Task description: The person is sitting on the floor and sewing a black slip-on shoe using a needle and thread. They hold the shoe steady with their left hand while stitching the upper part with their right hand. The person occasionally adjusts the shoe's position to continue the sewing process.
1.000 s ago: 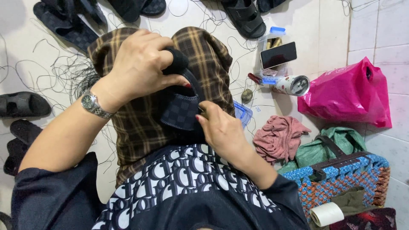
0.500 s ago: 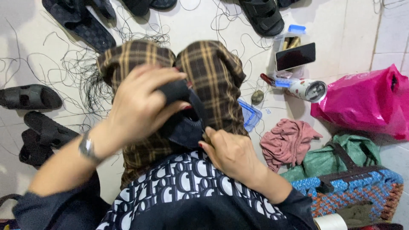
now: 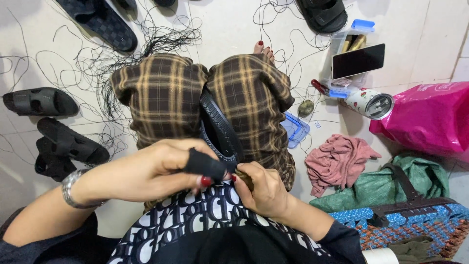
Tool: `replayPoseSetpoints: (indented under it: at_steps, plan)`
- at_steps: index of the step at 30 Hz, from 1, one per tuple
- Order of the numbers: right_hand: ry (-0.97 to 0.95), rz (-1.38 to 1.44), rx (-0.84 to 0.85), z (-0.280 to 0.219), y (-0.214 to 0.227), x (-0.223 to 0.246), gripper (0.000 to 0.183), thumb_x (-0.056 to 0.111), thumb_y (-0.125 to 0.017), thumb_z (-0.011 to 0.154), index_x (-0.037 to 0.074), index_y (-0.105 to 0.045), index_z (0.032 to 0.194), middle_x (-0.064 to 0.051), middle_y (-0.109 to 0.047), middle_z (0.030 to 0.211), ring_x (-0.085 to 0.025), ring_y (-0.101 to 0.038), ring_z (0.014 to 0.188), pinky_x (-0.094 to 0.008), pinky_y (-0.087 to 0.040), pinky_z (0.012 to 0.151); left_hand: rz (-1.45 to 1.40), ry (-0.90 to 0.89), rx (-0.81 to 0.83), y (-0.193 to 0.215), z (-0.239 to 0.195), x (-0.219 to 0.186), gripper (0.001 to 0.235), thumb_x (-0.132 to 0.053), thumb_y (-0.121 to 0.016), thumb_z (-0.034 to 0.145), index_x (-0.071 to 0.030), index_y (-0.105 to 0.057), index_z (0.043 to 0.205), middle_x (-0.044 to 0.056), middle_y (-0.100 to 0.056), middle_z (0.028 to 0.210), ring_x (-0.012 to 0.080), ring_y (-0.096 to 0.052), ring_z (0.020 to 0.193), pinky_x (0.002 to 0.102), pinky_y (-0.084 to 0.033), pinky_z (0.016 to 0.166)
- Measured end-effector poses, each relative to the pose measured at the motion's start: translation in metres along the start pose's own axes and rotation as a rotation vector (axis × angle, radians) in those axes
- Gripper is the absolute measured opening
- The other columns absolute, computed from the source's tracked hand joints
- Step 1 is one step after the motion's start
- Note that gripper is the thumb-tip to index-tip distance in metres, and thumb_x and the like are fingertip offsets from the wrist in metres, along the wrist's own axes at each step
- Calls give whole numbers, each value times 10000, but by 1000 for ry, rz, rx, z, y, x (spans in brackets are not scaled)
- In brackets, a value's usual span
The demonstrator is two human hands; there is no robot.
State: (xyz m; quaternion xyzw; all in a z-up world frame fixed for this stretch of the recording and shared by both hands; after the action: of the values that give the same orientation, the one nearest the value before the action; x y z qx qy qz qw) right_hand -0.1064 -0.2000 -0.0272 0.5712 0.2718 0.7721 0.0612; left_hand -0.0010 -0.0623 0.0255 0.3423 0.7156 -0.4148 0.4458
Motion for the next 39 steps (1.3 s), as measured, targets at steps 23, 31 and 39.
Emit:
replayPoseSetpoints:
  at_steps: [23,31,39]
  plan:
    - [-457,-156,556,-26,67,1,451,254,-563,956,114,-513,1382,-91,-736,1209,-195,-753,598,-379,-612,633,894,-145,-512,-9,-5,26,521,-304,-818,840,95,-519,688,285,-531,1206,383,-671,851,385,-677,736]
    - [-196,329,449,-4,61,-11,206,188,-503,1010,21,-566,1113,-53,-572,911,-155,-514,733,-275,-408,640,402,-243,-953,22,-58,23,416,-10,-721,958,-9,-557,1340,10,-431,909,47,-391,579,156,-368,520]
    - [197,-263,-171,2,43,-17,151,-95,-512,871,9,-610,922,-63,-599,679,-126,-561,493,-231,-470,397,584,-204,-901,7,-48,28,396,-124,-769,922,-21,-646,1284,88,-551,1078,69,-438,626,184,-423,529]
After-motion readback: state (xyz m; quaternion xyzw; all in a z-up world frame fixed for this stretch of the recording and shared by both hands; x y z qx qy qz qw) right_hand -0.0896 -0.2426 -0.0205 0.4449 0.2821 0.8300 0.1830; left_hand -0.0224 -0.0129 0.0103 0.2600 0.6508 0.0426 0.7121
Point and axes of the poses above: each hand's wrist, its own z-axis towards the middle knuckle, its own y-axis out of the back of the hand, x = y × z, the point moved 8 cm from there along z, towards the middle knuckle
